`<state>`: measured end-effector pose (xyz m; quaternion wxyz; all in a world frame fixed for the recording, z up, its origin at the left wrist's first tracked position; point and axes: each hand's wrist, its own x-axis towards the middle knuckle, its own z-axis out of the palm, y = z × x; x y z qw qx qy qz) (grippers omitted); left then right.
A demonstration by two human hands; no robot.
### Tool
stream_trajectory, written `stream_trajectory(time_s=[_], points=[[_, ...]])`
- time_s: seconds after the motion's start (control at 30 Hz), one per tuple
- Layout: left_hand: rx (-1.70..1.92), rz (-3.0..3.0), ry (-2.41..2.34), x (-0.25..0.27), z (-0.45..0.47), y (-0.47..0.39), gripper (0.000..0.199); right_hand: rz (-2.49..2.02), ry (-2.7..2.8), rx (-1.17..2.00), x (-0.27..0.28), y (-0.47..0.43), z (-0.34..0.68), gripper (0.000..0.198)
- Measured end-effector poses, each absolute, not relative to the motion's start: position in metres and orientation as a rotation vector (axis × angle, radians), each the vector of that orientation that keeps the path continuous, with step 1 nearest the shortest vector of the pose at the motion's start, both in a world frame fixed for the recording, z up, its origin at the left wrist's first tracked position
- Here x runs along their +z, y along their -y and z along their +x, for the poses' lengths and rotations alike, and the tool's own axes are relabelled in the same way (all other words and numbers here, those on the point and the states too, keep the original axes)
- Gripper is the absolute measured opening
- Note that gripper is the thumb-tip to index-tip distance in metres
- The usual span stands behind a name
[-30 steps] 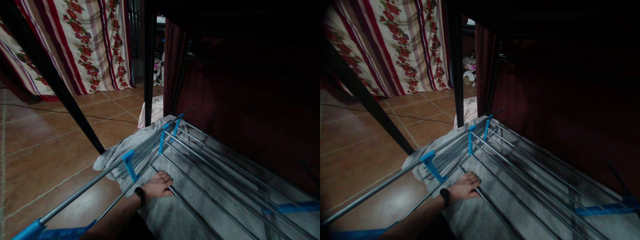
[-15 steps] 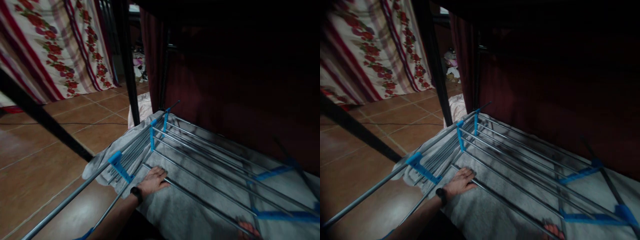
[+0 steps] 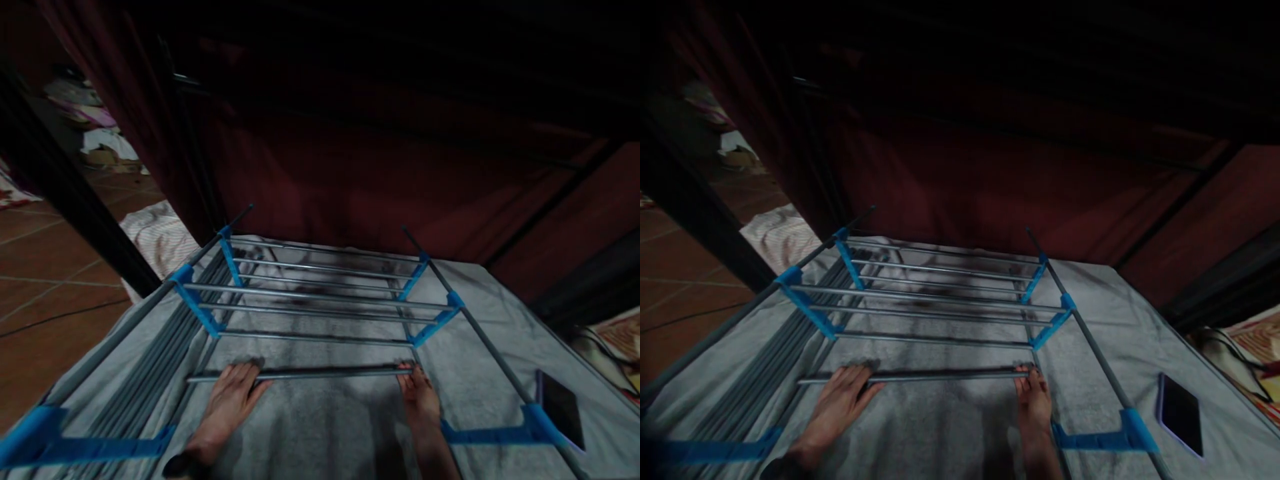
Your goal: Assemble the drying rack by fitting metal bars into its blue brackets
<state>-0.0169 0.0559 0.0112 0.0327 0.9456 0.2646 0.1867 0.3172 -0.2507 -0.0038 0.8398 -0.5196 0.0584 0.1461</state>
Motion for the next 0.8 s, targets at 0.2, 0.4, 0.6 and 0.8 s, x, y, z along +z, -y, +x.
stream_trajectory(time_s=[0.2, 0.4, 0.6, 0.8], points=[[0.799, 2.958, -0.706, 0.012, -0.017, -0.060, 0.056, -1.035, -0.180, 0.283, -0.001, 0.244, 0.327, 0.044], [0.838, 2.959, -0.637, 0.009, -0.018, -0.063, 0.052, -0.997, -0.167, 0.267, 0.015, 0.235, 0.330, 0.039], [0.852, 2.989, -0.563, 0.018, -0.015, -0.064, 0.046, -0.961, -0.136, 0.284, 0.033, 0.224, 0.333, 0.029], [0.808, 2.975, -0.576, 0.011, -0.020, -0.068, 0.041, -0.932, -0.128, 0.299, 0.047, 0.215, 0.341, 0.021]])
